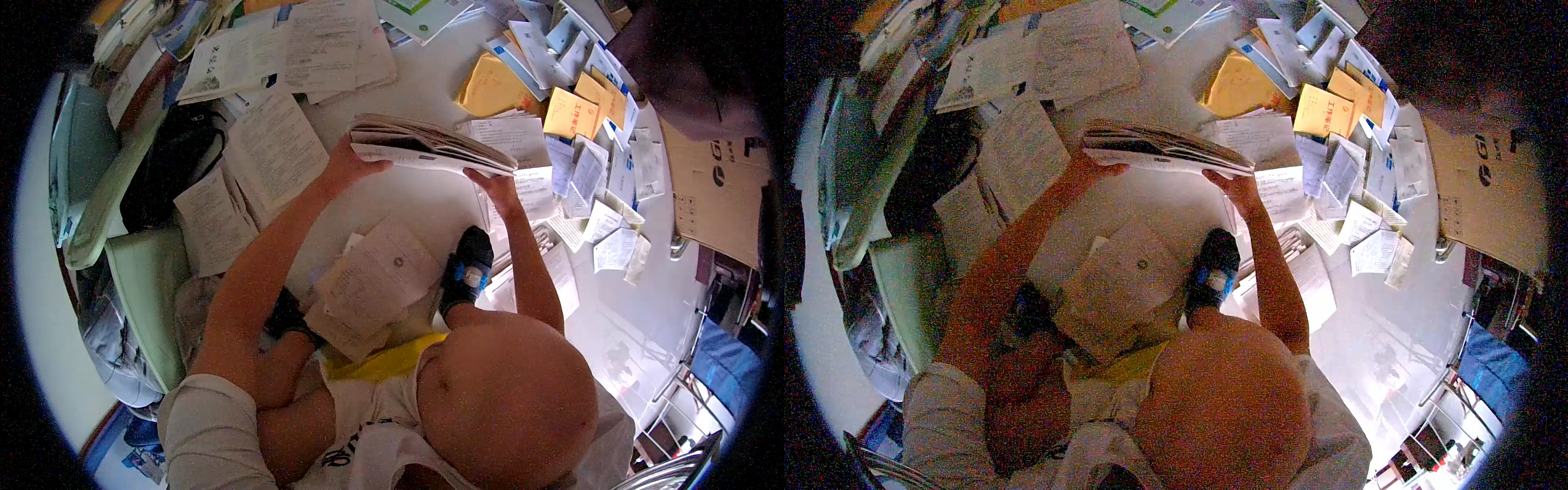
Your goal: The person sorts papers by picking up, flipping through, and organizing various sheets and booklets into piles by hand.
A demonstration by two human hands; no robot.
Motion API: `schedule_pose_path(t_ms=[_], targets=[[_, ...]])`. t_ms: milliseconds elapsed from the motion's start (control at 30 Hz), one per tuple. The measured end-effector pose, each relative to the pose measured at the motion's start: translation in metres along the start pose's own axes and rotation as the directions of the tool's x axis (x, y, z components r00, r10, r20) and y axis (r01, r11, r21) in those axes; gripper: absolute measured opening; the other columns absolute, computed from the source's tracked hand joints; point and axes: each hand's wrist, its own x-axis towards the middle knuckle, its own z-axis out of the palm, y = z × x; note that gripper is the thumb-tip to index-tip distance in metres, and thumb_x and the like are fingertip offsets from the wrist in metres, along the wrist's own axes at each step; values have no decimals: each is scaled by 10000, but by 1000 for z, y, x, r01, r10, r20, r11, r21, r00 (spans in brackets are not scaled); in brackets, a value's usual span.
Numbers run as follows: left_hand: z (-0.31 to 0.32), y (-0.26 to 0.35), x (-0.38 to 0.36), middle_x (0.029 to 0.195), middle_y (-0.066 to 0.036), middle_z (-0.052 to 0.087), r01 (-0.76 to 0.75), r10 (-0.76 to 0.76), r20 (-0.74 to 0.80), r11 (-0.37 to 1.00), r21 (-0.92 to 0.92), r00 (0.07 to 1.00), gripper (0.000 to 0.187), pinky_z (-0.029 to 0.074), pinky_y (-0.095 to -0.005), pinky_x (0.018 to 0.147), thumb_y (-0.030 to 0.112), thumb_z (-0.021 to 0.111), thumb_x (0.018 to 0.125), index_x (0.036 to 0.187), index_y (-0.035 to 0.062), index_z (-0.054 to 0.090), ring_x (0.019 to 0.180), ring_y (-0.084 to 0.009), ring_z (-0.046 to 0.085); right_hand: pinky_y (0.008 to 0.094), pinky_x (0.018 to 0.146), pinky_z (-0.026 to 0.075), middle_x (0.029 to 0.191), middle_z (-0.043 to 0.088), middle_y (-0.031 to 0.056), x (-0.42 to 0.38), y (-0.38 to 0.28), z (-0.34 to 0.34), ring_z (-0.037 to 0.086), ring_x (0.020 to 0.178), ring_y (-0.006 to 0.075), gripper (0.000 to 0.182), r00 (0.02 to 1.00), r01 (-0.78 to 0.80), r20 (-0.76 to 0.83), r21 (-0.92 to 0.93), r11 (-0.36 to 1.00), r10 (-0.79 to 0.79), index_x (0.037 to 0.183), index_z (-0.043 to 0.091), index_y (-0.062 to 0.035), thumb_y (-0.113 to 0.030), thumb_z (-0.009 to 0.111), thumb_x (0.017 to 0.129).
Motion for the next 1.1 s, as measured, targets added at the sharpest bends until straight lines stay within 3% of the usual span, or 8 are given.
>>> schedule_pose_path(t_ms=[367, 600, 700, 733, 800, 900, 1033, 1100], targets=[[7, 58, 2, 992, -1, 501, -60, -78, -398, 945, -322, 914, 373, 382, -239, 699, 413, 557, 951, 1165, 108, 534, 783, -78, 418, 299, 853, 503, 1006, 678, 60, -4, -24, -5, 629, 933, 159, 360, 998, 59, 6, 23, 998, -59, 1063, 604, -13, -66, 781, 755], [-5, 51, 9, 1093, -34, 565, 30, -137, -200, 887, -460, 970, 416, 398, -296, 918, 430, 480, 970, 1191, 87, 561, 1021, -146, 517, 295, 861, 505, 1009, 676, 62, -5, 2, 2, 632, 935, 160, 343, 998, 19, -66, 320, 947, 2, 1042, 606, -17, -60, 785, 752], [-8, 51, 6, 1105, -65, 561, 75, -96, -1, 785, -615, 995, 483, 413, -300, 936, 486, 425, 980, 1231, 84, 519, 1064, -158, 516, 302, 869, 506, 1004, 677, 60, -5, -3, 2, 630, 933, 156, 348, 970, -159, -12, 724, 672, 243, 1044, 613, -20, -67, 791, 748], [-9, 57, 3, 1162, -84, 557, 109, -72, 83, 754, -648, 994, 535, 402, -328, 991, 519, 402, 975, 1275, 84, 485, 1137, -188, 512, 302, 869, 504, 1014, 675, 60, -3, -6, -3, 626, 940, 157, 362, 994, -96, -5, 435, 895, 108, 1067, 611, -20, -78, 788, 756], [-14, 69, -3, 1214, -98, 538, 87, -63, 61, 784, -615, 996, 566, 408, -347, 993, 526, 434, 960, 1312, 84, 439, 1153, -203, 509, 303, 856, 500, 1026, 671, 73, 0, -6, -5, 618, 944, 161, 384, 998, 33, 52, 62, 998, -36, 1123, 605, -22, -103, 771, 785], [-14, 41, -10, 1309, -117, 493, 37, -45, -12, 918, -394, 999, 649, 410, -380, 1006, 505, 534, 919, 1377, 84, 351, 1181, -228, 505, 299, 842, 499, 1028, 669, 77, -3, 2, 6, 618, 947, 163, 372, 984, -30, -153, 381, 924, 95, 1131, 600, -21, -110, 756, 805], [-15, 71, -20, 1339, -129, 488, 230, -232, -17, 970, -81, 972, 729, 390, -411, 1043, 369, 729, 826, 1381, 65, 367, 1228, -250, 485, 316, 857, 497, 1060, 659, 66, 5, -2, -19, 615, 973, 180, 408, 997, -58, -40, 112, 992, 62, 1161, 581, -16, -134, 755, 811], [-23, 63, -19, 1298, -128, 525, 302, -280, 120, 923, -239, 952, 714, 400, -414, 1035, 328, 762, 797, 1353, 52, 410, 1208, -254, 501, 328, 818, 504, 1038, 656, 63, 0, 13, -15, 612, 935, 190, 404, 997, -69, -7, 356, 932, 77, 1137, 584, -16, -176, 759, 810]])
